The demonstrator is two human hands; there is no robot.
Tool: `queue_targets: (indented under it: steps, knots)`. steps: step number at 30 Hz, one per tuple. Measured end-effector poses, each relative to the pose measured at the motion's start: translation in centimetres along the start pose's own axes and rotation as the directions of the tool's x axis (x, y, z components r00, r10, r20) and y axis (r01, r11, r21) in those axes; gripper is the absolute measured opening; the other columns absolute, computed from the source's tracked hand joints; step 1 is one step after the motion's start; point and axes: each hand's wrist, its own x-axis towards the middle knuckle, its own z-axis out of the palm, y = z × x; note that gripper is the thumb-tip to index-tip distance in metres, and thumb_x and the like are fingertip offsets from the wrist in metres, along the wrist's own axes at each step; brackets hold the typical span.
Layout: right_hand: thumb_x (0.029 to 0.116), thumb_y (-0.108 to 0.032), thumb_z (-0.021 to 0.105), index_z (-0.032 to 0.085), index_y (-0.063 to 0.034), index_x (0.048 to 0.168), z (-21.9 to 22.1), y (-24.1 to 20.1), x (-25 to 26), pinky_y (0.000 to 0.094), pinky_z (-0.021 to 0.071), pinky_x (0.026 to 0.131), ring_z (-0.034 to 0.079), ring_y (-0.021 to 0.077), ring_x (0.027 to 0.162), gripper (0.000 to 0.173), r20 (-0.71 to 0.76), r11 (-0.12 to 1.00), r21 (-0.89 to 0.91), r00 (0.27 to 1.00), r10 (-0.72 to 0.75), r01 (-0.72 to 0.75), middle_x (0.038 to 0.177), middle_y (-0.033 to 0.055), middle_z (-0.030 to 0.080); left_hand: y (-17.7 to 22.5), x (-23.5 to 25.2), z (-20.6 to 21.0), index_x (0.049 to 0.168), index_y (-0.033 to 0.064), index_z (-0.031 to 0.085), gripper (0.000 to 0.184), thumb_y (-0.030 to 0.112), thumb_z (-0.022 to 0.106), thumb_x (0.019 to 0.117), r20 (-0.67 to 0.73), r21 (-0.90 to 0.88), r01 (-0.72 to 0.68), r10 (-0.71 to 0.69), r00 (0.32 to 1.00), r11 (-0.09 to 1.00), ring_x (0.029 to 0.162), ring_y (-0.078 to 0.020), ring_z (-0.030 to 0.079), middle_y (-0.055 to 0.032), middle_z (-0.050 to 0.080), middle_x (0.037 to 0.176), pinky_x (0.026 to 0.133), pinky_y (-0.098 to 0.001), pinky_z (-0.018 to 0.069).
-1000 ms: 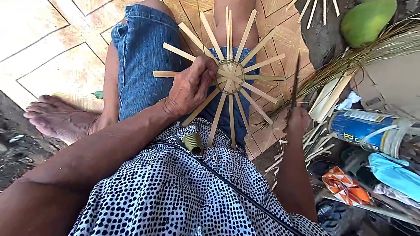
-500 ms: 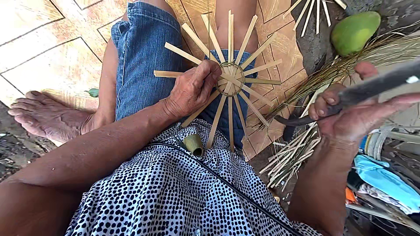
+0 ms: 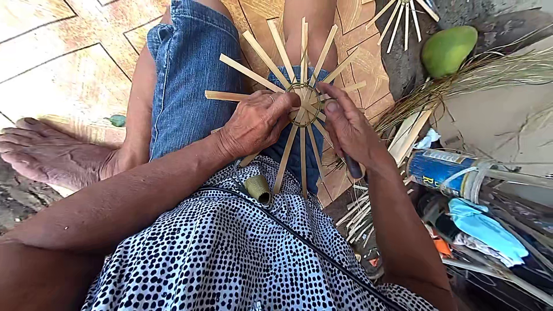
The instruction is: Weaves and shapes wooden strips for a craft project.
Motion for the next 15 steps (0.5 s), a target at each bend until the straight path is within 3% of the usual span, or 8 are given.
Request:
queue_targets:
  steps: [2,4,6,11,15]
  knots:
    - [0.1118,-0.041,0.030,0.042,-0.0192,0.142,-0.1,-0.1,0.6,0.0250,0.0425,0.034,0.042,0.0080,0.039,0.040,0.001,0.990,0.138,0.999,0.037,-0.037,0.064,-0.0027,0.044,0.3,0.3,-0.2,0.118,-0.0020,0.062,0.025,0.010,0.046,0.1046,0.032,-0.057,0.155,-0.153,0.988,0.986,0.086,-0.0246,0.069,-0.0142,0.070,0.094,0.083,-0.0400,0.0569]
    - [0.1118,-0.041,0.033,0.042,-0.0176,0.125,-0.3,0.1,1.0,0.0231,0.0438,0.034,0.043,0.0062,0.039,0.029,-0.044,0.966,0.253,0.997,0.061,-0.048,0.064,-0.0045,0.046,0.4,1.2,-0.3,0.120,-0.0005,0.061,0.025,0.015,0.050,0.1043,0.043,-0.060,0.267,-0.264,0.963,0.962,0.070,-0.0211,0.065,-0.0105,0.067,0.083,0.066,-0.0381,0.0558]
    - [0.1120,-0.037,0.035,0.041,-0.0162,0.118,-0.6,0.6,1.6,0.0249,0.0453,0.033,0.045,0.0075,0.039,0.022,-0.093,0.951,0.309,0.994,0.064,-0.032,0.066,-0.0032,0.050,0.2,2.2,-0.3,0.122,0.0011,0.061,0.027,0.020,0.055,0.1035,0.062,-0.017,0.317,-0.315,0.947,0.948,0.064,-0.0211,0.067,-0.0092,0.068,0.078,0.061,-0.0397,0.0561]
    - [0.1137,-0.039,0.024,0.041,-0.0139,0.122,-0.8,-0.1,1.0,0.0309,0.0526,0.032,0.068,0.0212,0.047,0.031,-0.107,0.945,0.324,0.990,0.090,-0.051,0.074,0.0081,0.069,-0.4,4.4,-0.2,0.125,0.0039,0.068,0.032,0.024,0.056,0.1034,0.084,0.135,0.348,-0.361,0.929,0.928,0.055,-0.0221,0.059,-0.0071,0.064,0.067,0.055,-0.0411,0.0489]
    - [0.1136,-0.040,0.027,0.041,-0.0167,0.128,-0.7,-0.3,-0.3,0.0292,0.0484,0.030,0.065,0.0202,0.044,0.031,-0.039,0.978,0.156,0.989,0.143,-0.135,0.079,0.0083,0.072,-0.2,5.2,-0.2,0.128,0.0068,0.070,0.035,0.028,0.057,0.1038,0.155,0.229,0.300,-0.340,0.928,0.926,0.055,-0.0252,0.059,-0.0095,0.065,0.068,0.056,-0.0445,0.0475]
